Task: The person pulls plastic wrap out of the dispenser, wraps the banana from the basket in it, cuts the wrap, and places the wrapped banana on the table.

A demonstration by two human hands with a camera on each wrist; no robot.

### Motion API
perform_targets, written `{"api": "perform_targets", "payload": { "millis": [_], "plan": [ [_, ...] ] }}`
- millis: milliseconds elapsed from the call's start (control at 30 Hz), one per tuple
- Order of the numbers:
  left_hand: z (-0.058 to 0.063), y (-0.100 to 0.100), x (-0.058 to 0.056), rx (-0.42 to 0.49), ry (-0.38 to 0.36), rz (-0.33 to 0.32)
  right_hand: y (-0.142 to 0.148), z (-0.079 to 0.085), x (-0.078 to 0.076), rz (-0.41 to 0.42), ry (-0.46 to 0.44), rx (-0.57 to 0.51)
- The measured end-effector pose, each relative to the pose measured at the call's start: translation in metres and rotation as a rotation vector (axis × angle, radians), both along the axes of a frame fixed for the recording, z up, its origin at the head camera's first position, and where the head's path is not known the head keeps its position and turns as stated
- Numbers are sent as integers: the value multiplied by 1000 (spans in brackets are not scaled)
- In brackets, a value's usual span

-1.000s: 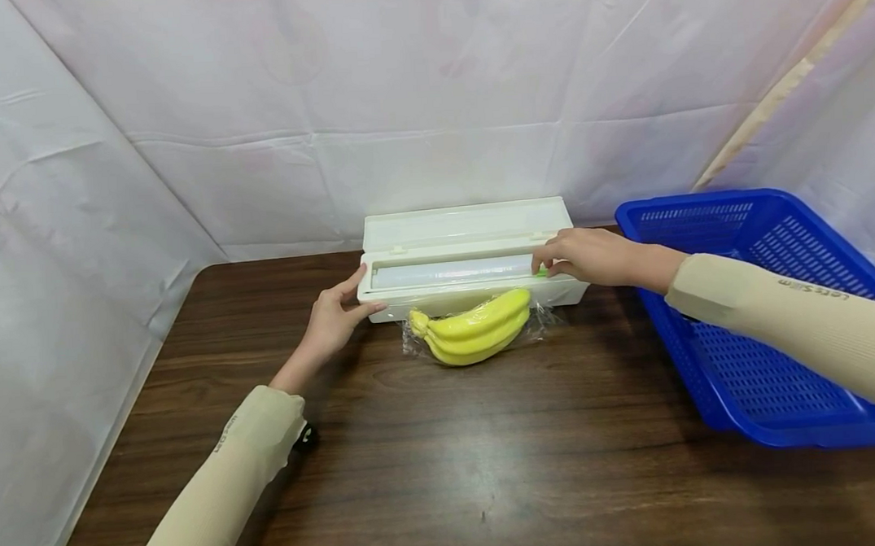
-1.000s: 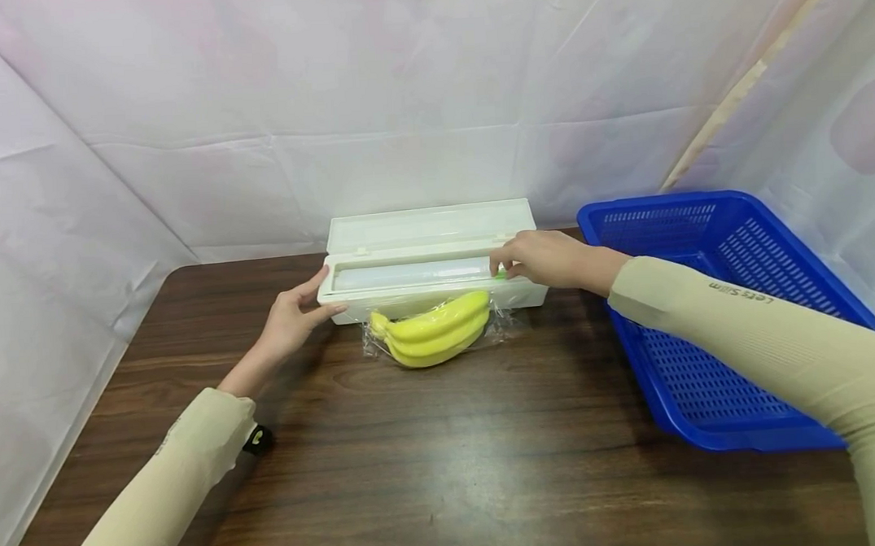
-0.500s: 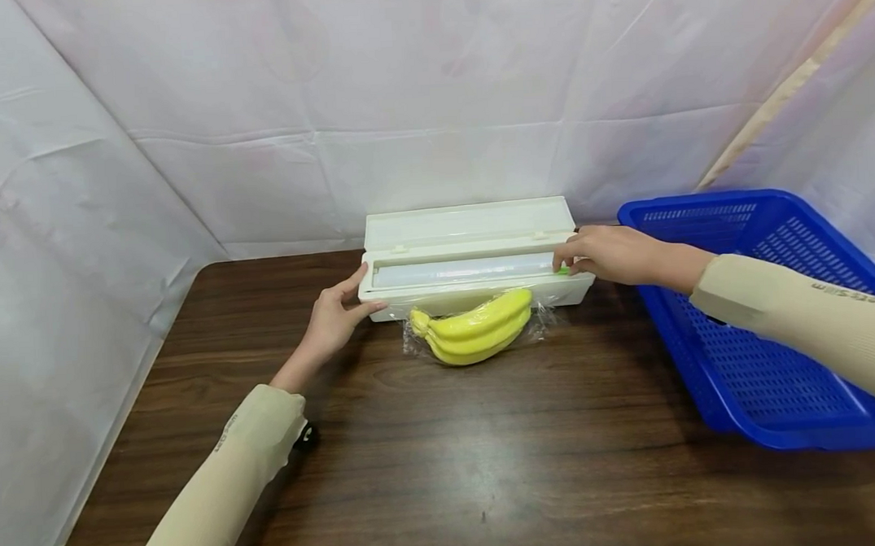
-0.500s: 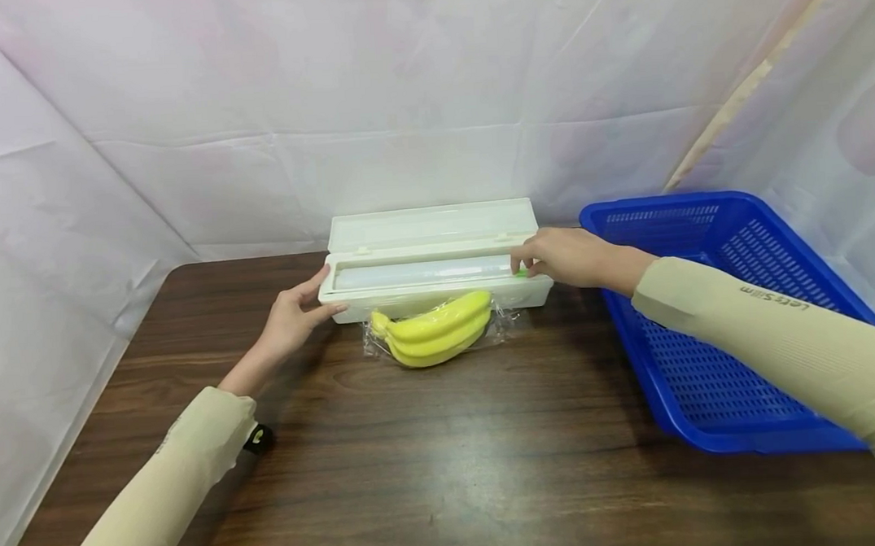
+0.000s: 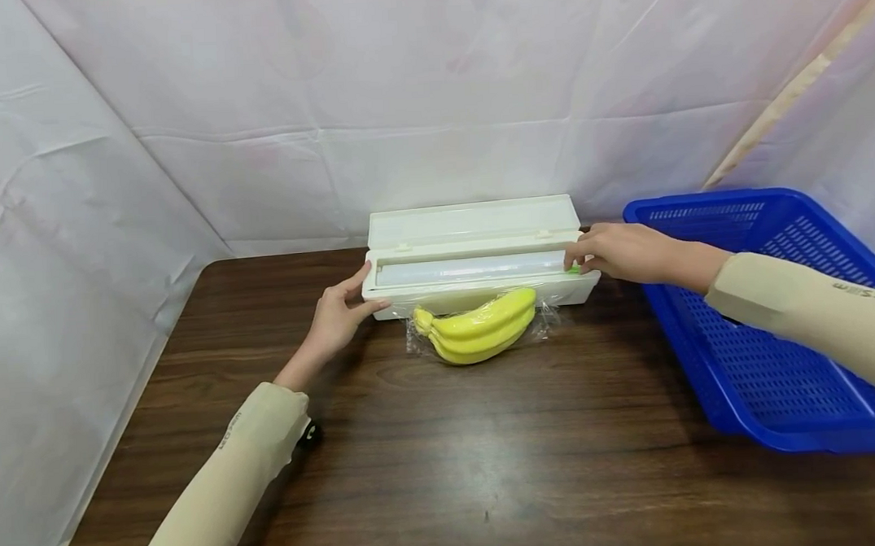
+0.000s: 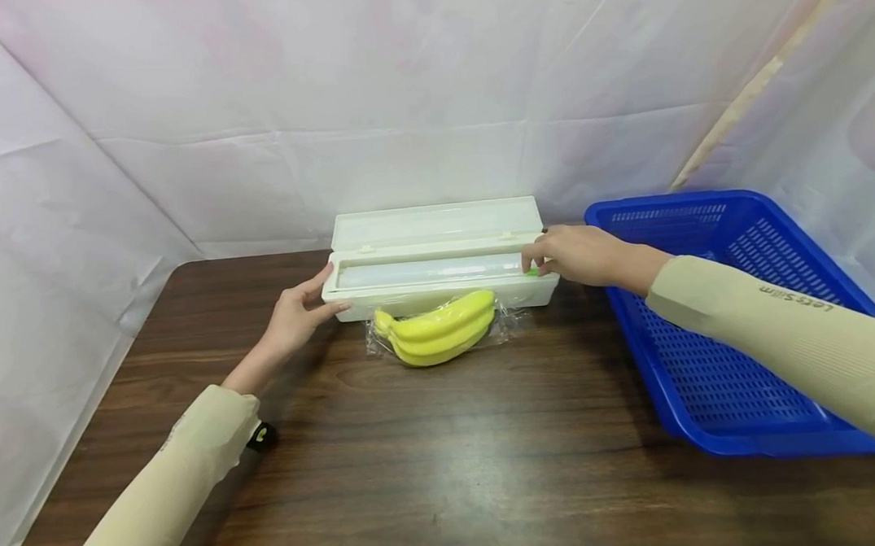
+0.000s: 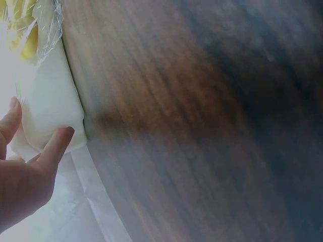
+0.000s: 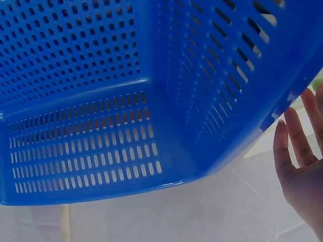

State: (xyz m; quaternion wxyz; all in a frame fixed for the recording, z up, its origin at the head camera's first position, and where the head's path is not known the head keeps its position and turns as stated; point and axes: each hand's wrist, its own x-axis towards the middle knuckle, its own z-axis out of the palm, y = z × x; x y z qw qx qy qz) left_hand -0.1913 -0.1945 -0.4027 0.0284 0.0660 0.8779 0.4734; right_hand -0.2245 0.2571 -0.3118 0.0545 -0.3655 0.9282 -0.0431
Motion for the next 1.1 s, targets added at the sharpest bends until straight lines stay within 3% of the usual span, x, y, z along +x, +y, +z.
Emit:
{"api": "perform_targets", "payload": {
  "millis": [1100],
  "plan": [
    [0,0,1,10,-12,3,18,-1,5,37,66,-8]
  ]
}}
